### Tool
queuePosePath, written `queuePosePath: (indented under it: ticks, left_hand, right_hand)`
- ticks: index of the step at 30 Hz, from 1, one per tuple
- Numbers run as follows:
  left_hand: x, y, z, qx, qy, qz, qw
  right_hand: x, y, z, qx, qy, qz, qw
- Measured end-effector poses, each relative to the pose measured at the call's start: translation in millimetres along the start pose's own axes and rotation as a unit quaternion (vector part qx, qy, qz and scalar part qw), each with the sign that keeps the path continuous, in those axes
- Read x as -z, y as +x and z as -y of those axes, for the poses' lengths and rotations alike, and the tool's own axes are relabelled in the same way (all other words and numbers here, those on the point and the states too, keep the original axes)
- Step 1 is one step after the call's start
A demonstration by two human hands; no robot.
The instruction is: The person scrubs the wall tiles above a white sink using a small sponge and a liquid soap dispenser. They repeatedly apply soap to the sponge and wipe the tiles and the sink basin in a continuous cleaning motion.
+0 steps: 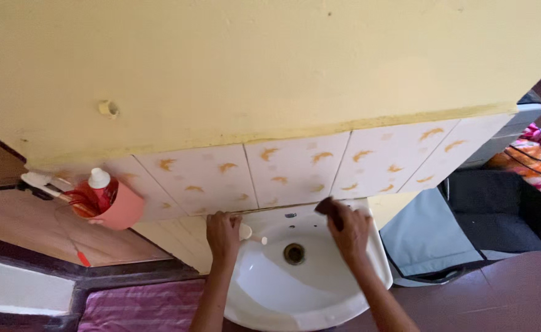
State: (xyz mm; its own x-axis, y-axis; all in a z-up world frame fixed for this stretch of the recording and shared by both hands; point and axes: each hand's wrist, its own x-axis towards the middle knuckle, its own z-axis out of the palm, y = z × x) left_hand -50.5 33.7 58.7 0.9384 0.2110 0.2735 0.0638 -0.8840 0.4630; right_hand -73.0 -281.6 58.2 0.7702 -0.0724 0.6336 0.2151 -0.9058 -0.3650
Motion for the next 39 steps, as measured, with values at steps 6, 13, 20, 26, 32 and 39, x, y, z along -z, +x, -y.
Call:
queuePosePath:
  ticks: [6,13,20,26,32,39]
  left_hand:
    - [3,-6,-14,-0.028,0.002,0.003,1.000]
    - [11,-1,8,-0.114,0.057,0.163,0.978]
    - [-5,1,32,-0.224,0.107,0.143,0.958]
    - [-15,-5,37,-0.320,0.144,-0.004,0.936]
    - [-25,-13,17,-0.177,0.180,0.073,0.965]
    - [-16,1,24,-0.187,0.174,0.117,0.960]
  right_hand:
    - [6,-35,24,-0.004,0.080,0.011,0.997]
    - [-37,-67,-15,-0.238,0.370,0.159,0.884]
    - [-117,-120,0,-0.456,0.556,0.278,0.636]
    - [-155,-120,33,-0.495,0.551,0.336,0.582]
    - [-198,-120,42,-0.465,0.562,0.327,0.601]
    - [-222,-125,49,-0.467,0.546,0.308,0.624]
